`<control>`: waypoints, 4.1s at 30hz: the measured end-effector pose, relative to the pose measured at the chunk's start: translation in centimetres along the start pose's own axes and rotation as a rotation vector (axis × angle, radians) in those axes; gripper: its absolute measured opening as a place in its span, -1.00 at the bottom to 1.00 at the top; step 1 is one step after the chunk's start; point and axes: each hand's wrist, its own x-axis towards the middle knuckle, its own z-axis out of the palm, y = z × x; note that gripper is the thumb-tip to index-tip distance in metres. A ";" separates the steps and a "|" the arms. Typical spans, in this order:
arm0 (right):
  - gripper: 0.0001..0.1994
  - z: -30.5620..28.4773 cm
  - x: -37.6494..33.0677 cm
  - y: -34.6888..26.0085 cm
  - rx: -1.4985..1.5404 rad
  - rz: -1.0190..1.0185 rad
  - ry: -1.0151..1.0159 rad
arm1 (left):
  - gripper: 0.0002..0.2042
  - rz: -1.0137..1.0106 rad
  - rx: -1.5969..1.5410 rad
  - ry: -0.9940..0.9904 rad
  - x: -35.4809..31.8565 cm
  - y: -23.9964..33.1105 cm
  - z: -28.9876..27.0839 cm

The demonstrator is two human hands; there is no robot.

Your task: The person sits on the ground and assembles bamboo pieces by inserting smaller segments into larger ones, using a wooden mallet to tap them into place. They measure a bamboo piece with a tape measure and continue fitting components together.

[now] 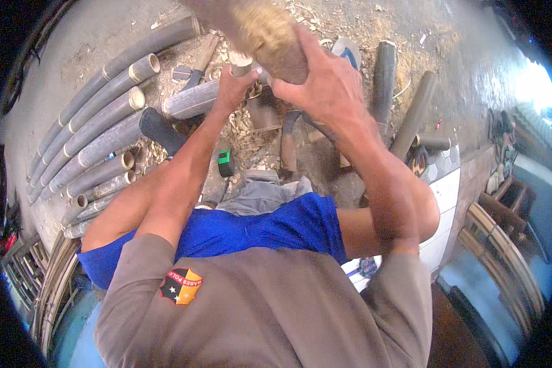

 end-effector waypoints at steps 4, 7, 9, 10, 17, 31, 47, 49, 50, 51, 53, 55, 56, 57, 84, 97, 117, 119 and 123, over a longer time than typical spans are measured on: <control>-0.08 2.8 -1.6 1.3 -0.197 0.175 -0.313 | -0.59 -0.005 0.009 -0.068 -0.7 0.3 0.4; -0.07 1.2 -2.9 0.7 -0.008 0.094 -0.075 | -0.55 0.076 0.033 -0.122 -1.0 -0.7 0.4; -0.06 2.8 -4.8 1.3 0.096 0.172 -0.072 | -0.55 -0.017 0.047 -0.184 -1.1 -1.0 0.5; -0.05 3.4 -5.3 1.8 0.049 0.214 -0.174 | -0.58 -0.033 -0.180 -0.160 -1.2 -0.7 1.0; -0.10 2.1 -7.2 3.0 0.301 0.222 0.072 | -0.71 0.115 0.164 0.127 -0.1 -0.7 0.5; -0.25 1.5 -7.6 1.1 0.579 0.327 0.123 | -0.79 -0.021 -0.282 0.175 0.1 2.1 1.1; -0.17 2.6 -8.1 0.1 0.558 0.172 0.276 | -0.65 0.041 0.056 0.143 -1.0 0.3 2.0; -0.13 5.8 -8.3 1.3 0.275 0.250 0.022 | -0.64 0.118 0.068 0.063 -1.4 0.3 2.4; -0.11 6.5 -8.3 1.6 0.131 0.286 -0.102 | -0.64 0.167 0.005 -0.017 -2.0 0.4 2.5; -0.09 6.4 -8.9 1.3 0.211 0.253 -0.055 | -0.63 0.205 -0.054 -0.087 -3.0 -0.1 2.3; -0.06 6.1 -9.6 1.0 0.371 0.162 0.040 | -0.63 0.093 -0.224 -0.070 -3.1 -1.2 2.9; -0.09 6.9 -10.5 1.4 0.350 0.273 0.025 | -0.65 0.094 -0.250 -0.111 -3.2 -2.0 3.2; -0.09 7.1 -11.1 1.7 0.271 0.336 -0.060 | -0.67 -0.004 -0.518 -0.094 -4.0 -2.9 3.7; -0.09 7.0 -11.1 1.8 0.193 0.386 -0.143 | -0.69 -0.064 -0.766 -0.049 -3.5 -2.7 3.9; -0.37 6.9 -13.3 2.0 0.855 0.450 0.174 | -0.33 0.485 1.441 -0.190 -2.1 0.3 -9.1; -0.34 4.6 -12.5 0.4 0.810 0.445 0.246 | -0.32 -0.235 0.864 -0.735 6.3 0.1 -12.4; -0.25 2.9 -17.7 2.4 0.772 0.437 0.245 | -0.53 0.701 0.501 -0.301 -4.3 -0.9 4.1; -0.23 3.6 -18.1 2.3 0.780 0.454 0.213 | -0.51 0.727 0.493 -0.316 -3.7 -0.9 3.6; -0.19 4.5 -18.5 1.6 0.726 0.484 0.165 | -0.52 0.769 0.436 -0.341 -2.7 -1.3 3.5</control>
